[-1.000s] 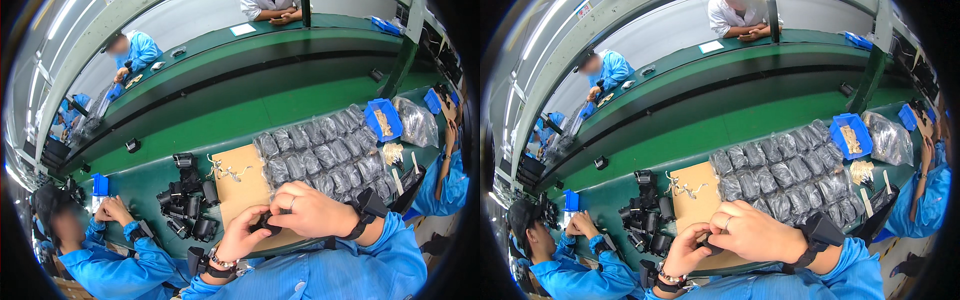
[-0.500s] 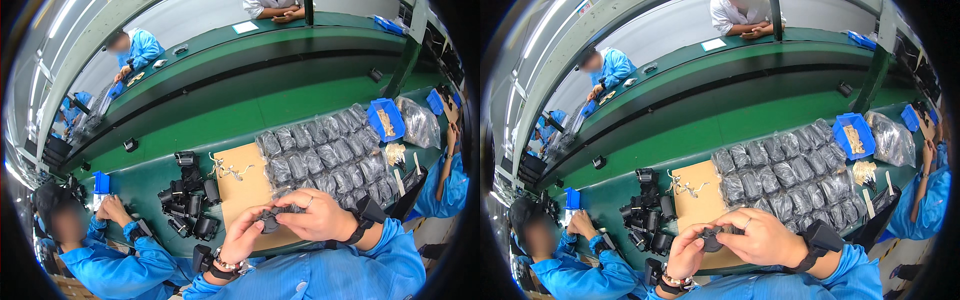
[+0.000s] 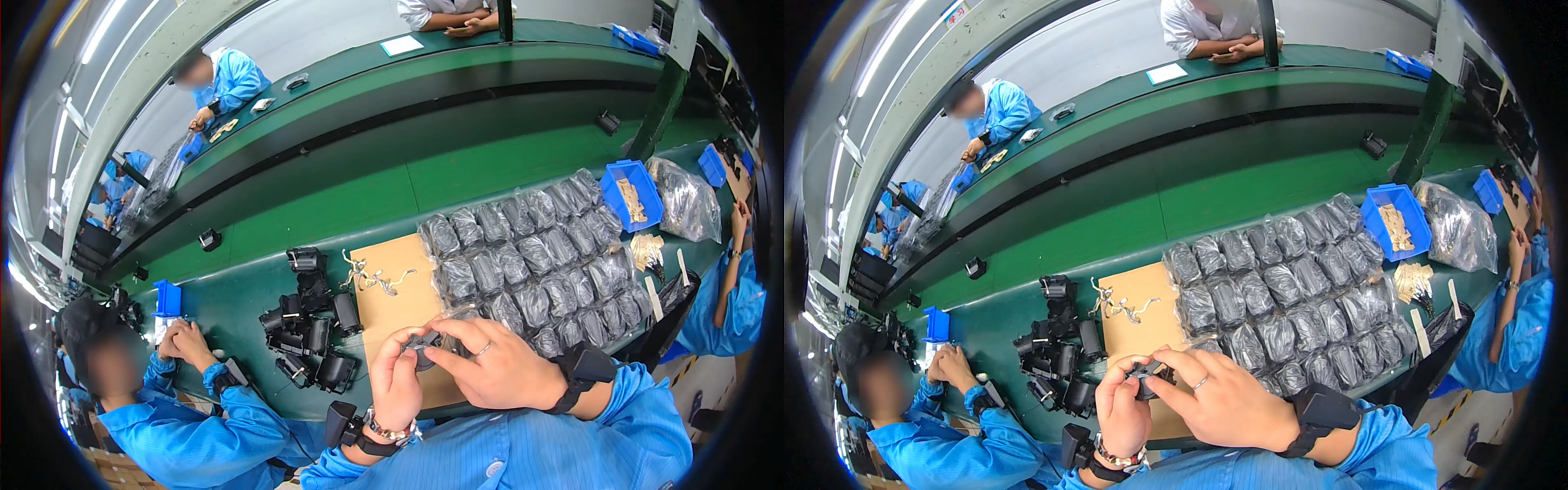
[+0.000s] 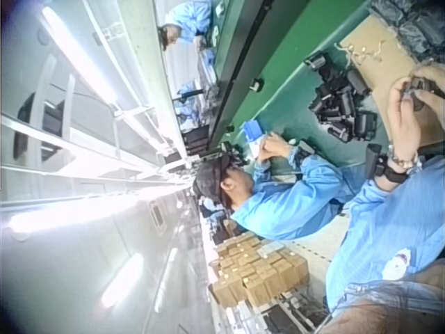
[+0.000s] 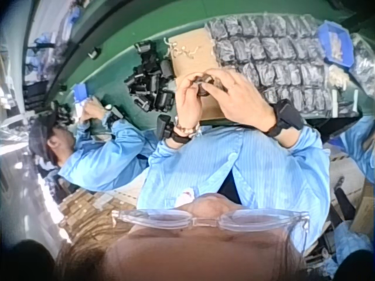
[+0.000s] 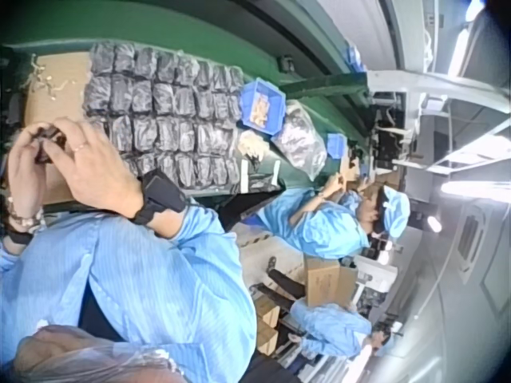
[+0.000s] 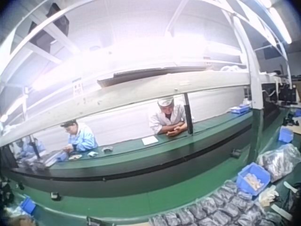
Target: Assembling small black plastic electronic housings by inserting wires and metal terminals into the components.
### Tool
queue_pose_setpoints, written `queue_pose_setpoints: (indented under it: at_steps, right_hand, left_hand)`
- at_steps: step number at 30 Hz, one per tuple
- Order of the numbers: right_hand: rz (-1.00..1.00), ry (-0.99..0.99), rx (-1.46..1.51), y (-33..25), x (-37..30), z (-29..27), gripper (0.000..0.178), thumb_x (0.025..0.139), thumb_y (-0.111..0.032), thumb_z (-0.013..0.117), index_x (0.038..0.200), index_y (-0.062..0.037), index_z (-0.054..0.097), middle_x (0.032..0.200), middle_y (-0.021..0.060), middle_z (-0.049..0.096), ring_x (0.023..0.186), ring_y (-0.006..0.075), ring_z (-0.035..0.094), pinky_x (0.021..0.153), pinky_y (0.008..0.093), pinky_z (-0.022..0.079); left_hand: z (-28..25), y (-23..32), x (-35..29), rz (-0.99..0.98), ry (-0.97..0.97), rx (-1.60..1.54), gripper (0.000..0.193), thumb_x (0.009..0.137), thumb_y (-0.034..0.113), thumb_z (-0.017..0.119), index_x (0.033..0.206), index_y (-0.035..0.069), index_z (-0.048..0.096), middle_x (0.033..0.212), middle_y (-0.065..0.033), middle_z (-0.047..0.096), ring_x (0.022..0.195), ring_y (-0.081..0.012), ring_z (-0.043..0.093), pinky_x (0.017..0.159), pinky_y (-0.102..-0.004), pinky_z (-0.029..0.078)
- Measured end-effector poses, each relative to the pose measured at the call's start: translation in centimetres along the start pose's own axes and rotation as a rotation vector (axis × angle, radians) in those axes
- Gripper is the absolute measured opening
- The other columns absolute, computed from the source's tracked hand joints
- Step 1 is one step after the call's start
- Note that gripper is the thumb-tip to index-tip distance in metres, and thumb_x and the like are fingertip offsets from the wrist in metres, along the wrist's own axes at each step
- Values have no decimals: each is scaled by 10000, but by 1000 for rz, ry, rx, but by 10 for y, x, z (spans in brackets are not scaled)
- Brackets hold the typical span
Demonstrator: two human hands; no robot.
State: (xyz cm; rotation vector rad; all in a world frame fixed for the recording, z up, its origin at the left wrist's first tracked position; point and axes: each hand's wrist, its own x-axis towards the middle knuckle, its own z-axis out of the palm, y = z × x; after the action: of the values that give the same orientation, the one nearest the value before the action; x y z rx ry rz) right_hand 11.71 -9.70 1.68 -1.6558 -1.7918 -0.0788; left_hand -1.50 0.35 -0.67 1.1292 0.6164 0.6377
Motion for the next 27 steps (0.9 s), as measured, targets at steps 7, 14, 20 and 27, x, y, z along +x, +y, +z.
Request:
queue_pose_setpoints:
  at_steps: [7,14,20,27]
  right_hand:
    - [-35,102,23,-3,0,-3,278,715,-82,622,989,-41,641,1161,158,536,928,283,572,760,366,475]
    - [62,127,91,-14,10,-10,264,692,-108,687,938,-29,633,1073,131,567,895,266,575,738,341,469]
    - [487,181,751,2,11,17,313,741,-78,698,1030,4,608,1037,126,597,856,217,581,741,314,467]
    - [366,124,649,9,21,16,289,756,-28,653,1045,-27,643,991,112,628,807,216,596,739,307,470]
  left_hand:
    - [-2,4,-3,211,-37,50,310,860,-82,372,1126,-74,531,1182,-221,568,1117,-244,543,940,-318,428]
    - [-2,3,-3,291,47,-80,358,777,-178,464,1100,-69,573,1163,-236,576,1135,-294,542,965,-370,428]
    - [0,1,-6,310,28,-89,352,764,-182,471,1072,-60,589,1144,-237,586,1130,-301,545,979,-383,421]
    - [-11,-1,-4,288,-23,-86,374,748,-189,473,1080,-59,588,1142,-218,590,1116,-288,554,959,-384,435]
